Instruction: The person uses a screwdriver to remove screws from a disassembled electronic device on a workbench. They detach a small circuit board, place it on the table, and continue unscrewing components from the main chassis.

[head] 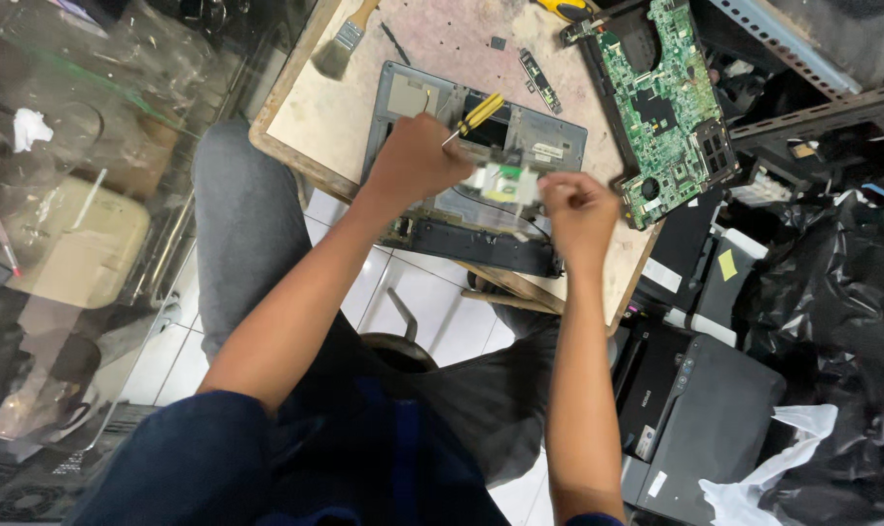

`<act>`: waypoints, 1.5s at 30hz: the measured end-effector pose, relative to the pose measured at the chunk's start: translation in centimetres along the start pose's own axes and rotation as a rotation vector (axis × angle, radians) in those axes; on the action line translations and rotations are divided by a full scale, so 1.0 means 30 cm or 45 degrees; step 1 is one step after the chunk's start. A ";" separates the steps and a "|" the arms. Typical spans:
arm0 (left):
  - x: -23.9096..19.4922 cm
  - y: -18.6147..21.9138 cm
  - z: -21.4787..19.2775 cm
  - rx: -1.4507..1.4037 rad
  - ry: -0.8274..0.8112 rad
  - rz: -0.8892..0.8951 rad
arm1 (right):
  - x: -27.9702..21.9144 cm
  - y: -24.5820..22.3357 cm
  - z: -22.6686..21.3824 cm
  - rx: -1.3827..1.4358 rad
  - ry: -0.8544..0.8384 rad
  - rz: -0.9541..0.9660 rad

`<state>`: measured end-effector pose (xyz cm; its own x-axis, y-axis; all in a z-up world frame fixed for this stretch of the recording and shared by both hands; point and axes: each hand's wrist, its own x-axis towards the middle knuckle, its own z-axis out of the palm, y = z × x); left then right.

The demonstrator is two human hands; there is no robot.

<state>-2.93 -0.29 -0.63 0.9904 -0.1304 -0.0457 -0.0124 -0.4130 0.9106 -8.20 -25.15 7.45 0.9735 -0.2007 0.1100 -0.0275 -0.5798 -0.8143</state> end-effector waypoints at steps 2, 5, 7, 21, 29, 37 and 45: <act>-0.078 0.099 -0.072 0.053 -0.051 -0.076 | -0.002 0.082 0.015 -0.156 -0.003 0.040; -0.115 0.120 -0.105 0.087 -0.045 -0.121 | 0.001 0.134 0.010 -0.354 0.008 0.079; -0.142 0.127 -0.106 0.074 -0.008 -0.092 | -0.021 0.129 -0.009 -0.396 0.027 0.098; -0.279 0.127 0.193 -0.009 -0.009 0.643 | -0.117 0.007 -0.122 0.459 -0.129 0.029; -0.345 0.030 -0.300 0.143 0.377 0.355 | -0.066 -0.187 -0.219 0.275 -0.032 -0.335; -0.525 -0.048 -0.307 -0.054 0.242 -0.213 | -0.125 -0.354 -0.152 0.013 -0.115 -0.544; -0.534 -0.091 -0.263 -0.484 0.208 -0.277 | -0.112 -0.287 -0.141 0.160 -0.092 -0.685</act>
<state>-17.68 10.04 0.85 0.9735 0.0788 -0.2148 0.2192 -0.0517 0.9743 -12.19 -22.83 16.51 0.8559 0.1553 0.4932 0.5008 -0.4863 -0.7161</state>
